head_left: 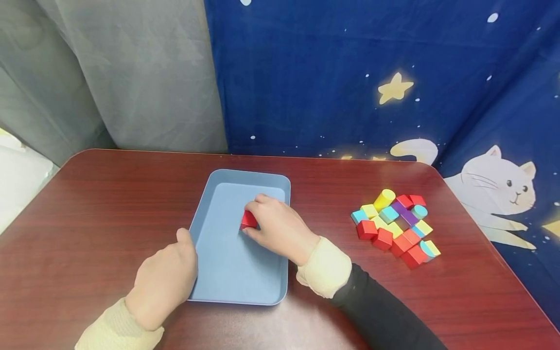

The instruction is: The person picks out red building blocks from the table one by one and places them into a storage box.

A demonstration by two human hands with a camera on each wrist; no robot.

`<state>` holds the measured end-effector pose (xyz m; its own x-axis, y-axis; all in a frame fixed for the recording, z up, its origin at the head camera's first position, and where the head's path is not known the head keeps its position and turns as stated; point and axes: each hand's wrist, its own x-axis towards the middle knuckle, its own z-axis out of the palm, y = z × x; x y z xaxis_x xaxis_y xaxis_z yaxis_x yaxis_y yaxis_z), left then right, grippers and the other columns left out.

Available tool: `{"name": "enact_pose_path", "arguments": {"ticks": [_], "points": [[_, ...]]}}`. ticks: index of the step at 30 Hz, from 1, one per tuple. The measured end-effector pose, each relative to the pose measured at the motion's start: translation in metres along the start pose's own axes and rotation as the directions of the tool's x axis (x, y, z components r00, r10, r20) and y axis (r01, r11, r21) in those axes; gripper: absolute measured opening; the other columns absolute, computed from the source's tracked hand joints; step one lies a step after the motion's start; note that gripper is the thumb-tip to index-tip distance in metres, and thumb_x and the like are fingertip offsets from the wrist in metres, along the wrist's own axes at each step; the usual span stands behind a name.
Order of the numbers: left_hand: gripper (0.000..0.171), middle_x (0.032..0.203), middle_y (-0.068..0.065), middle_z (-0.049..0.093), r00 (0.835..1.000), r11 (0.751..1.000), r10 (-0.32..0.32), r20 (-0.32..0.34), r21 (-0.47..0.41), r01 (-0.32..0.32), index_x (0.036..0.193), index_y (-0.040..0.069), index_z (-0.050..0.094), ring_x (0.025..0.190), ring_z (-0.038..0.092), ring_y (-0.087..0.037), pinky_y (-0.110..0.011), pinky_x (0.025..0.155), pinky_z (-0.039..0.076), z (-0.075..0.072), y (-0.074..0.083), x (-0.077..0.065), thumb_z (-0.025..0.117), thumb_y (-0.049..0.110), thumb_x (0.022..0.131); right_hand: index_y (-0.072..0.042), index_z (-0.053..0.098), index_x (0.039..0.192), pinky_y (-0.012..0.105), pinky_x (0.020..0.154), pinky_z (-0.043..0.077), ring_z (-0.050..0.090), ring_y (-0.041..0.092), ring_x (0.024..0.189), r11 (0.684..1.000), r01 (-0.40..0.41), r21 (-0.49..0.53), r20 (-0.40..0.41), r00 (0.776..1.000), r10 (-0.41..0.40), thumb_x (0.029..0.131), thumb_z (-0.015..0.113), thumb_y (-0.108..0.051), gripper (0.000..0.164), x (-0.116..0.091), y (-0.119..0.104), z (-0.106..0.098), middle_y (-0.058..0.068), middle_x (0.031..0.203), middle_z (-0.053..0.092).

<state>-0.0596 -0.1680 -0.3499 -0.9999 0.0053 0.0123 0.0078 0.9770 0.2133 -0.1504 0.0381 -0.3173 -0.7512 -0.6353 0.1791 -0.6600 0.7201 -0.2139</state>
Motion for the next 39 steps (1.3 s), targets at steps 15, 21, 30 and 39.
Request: {"name": "enact_pose_path", "arguments": {"ticks": [15,21,30,39], "points": [[0.012,0.054,-0.007,0.044,1.0,1.0,-0.001,0.014,0.008,0.001,0.097,-0.004,0.032,0.044,0.047,-0.023,-0.039,0.04,0.034,-0.002,0.001,-0.001,0.034,-0.003,0.085,-0.017,0.065,0.095,0.022,0.061,0.04,0.051,0.009,0.07,0.998,-0.056,-0.04,0.032,0.998,0.058,0.084,0.071,-0.031,0.018,0.006,0.015,0.012,-0.005,0.086,0.05],[0.009,0.053,-0.006,0.043,1.0,1.0,-0.008,0.019,0.002,0.008,0.095,-0.003,0.031,0.043,0.047,-0.023,-0.039,0.04,0.033,-0.004,0.0,-0.002,0.033,-0.003,0.085,-0.019,0.066,0.094,0.023,0.059,0.039,0.051,0.009,0.069,0.996,-0.078,-0.044,0.048,0.996,0.08,0.084,0.071,-0.031,0.017,0.007,0.017,0.012,-0.005,0.085,0.049],[0.009,0.053,-0.006,0.043,0.999,1.0,-0.025,0.047,-0.004,0.025,0.094,-0.002,0.03,0.043,0.046,-0.023,-0.038,0.04,0.033,-0.006,0.0,-0.002,0.032,-0.002,0.085,-0.017,0.066,0.094,0.023,0.059,0.04,0.051,0.009,0.069,0.994,-0.097,-0.043,0.07,0.993,0.1,0.084,0.069,-0.029,0.016,0.009,0.018,0.014,-0.005,0.084,0.049],[0.014,0.054,-0.007,0.043,1.0,1.0,0.005,0.007,0.016,-0.005,0.098,-0.006,0.032,0.043,0.047,-0.023,-0.039,0.039,0.033,-0.003,0.0,-0.001,0.036,-0.004,0.084,-0.018,0.065,0.097,0.023,0.058,0.039,0.049,0.009,0.069,0.992,-0.121,-0.043,0.066,0.99,0.123,0.085,0.068,-0.038,0.024,0.005,0.019,0.012,-0.006,0.082,0.047]]}}
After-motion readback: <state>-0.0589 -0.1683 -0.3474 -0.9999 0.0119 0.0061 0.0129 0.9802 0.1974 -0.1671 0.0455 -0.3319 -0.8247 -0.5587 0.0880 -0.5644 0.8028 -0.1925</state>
